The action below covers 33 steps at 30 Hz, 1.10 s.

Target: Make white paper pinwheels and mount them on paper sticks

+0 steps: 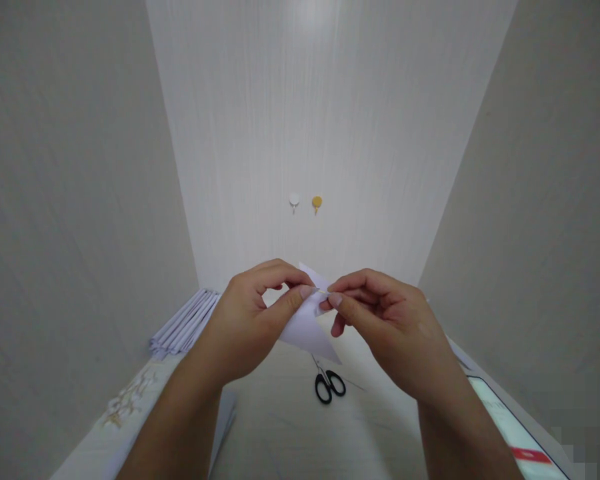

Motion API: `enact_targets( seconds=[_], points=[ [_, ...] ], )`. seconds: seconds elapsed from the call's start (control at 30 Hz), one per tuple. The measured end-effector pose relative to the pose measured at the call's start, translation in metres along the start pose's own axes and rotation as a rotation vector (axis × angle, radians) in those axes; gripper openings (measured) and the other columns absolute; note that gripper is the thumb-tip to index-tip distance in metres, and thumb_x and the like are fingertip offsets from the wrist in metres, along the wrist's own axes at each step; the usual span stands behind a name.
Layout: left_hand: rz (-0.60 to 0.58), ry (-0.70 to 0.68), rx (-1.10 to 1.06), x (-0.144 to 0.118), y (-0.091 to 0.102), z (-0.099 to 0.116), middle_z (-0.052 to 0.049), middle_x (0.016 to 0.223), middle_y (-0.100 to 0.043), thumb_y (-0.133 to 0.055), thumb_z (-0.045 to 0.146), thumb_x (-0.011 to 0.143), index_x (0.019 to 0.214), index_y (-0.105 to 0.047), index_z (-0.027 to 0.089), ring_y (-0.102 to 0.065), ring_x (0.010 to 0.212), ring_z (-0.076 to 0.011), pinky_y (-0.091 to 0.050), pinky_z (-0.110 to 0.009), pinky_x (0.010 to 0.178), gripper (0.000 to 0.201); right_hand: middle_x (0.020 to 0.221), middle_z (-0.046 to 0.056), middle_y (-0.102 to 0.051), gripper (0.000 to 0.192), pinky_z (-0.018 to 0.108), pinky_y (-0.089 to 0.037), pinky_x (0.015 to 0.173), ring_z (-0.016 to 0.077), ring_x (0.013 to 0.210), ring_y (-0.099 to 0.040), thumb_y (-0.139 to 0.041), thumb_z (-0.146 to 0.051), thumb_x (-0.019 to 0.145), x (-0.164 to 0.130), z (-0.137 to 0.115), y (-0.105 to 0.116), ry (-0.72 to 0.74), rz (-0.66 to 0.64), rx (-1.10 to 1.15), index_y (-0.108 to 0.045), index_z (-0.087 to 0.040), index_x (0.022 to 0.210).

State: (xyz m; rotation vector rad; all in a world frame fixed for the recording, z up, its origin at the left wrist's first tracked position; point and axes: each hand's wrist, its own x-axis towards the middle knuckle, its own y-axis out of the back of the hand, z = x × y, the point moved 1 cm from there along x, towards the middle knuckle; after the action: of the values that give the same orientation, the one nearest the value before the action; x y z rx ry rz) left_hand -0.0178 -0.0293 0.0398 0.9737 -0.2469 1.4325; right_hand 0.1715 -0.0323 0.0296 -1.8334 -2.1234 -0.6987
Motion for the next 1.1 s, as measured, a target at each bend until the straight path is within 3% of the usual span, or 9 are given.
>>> enact_targets(
  seconds=[0.23,0.67,0.77,0.93,1.1],
  points=[
    [-0.056,0.105,-0.161,-0.0005,0.0028,0.0002,-0.004,0.086,-0.075,-0.068,0.029,0.090,0.083,-0.078,0.023,-0.068,0.084,-0.0210,-0.053,-0.031,0.072,0.014,0.067,0.000,-0.072,0.006,0.026,-0.051,0.062,0.0148,0.065,-0.066,-0.071,-0.024,0.092,-0.0003,-0.0021,0.0030,0.008,-0.052,0.015,-0.074,-0.019,0.091],
    [-0.148,0.143,-0.298,-0.0028,0.0041,0.0038,-0.004,0.087,-0.075,-0.068,0.027,0.091,0.085,-0.080,0.022,-0.069,0.083,-0.0188,-0.052,-0.028,0.070,0.013,0.068,0.001,-0.072,0.009,0.026,-0.051,0.063,0.0144,0.065,-0.066,-0.073,-0.028,0.092,0.0011,-0.0041,0.0023,0.001,-0.161,0.201,-0.073,-0.019,0.091],
    [-0.121,0.135,-0.292,-0.0042,0.0035,0.0010,-0.003,0.089,-0.076,-0.070,0.026,0.090,0.090,-0.079,0.024,-0.069,0.084,-0.0194,-0.052,-0.030,0.071,0.010,0.074,0.002,-0.075,0.009,0.026,-0.052,0.063,0.0143,0.064,-0.067,-0.074,-0.028,0.089,0.0003,-0.0037,0.0026,-0.005,-0.155,0.230,-0.074,-0.019,0.089],
    [0.052,0.058,-0.258,-0.0044,0.0020,-0.0051,0.000,0.085,-0.073,-0.072,0.018,0.086,0.084,-0.073,0.026,-0.068,0.085,-0.0184,-0.052,-0.030,0.073,0.008,0.079,0.003,-0.078,0.006,0.025,-0.053,0.061,0.0130,0.062,-0.066,-0.076,-0.025,0.087,-0.0006,-0.0029,0.0036,-0.015,-0.145,0.275,-0.073,-0.019,0.087],
    [0.015,-0.023,-0.195,-0.0033,-0.0020,-0.0018,0.000,0.085,-0.073,-0.063,0.010,0.088,0.077,-0.074,0.025,-0.067,0.084,-0.0176,-0.051,-0.032,0.079,0.021,0.078,0.002,-0.077,0.004,0.025,-0.054,0.061,0.0131,0.061,-0.066,-0.074,-0.023,0.087,-0.0001,-0.0009,0.0040,-0.032,-0.159,0.299,-0.073,-0.019,0.088]
  ],
)
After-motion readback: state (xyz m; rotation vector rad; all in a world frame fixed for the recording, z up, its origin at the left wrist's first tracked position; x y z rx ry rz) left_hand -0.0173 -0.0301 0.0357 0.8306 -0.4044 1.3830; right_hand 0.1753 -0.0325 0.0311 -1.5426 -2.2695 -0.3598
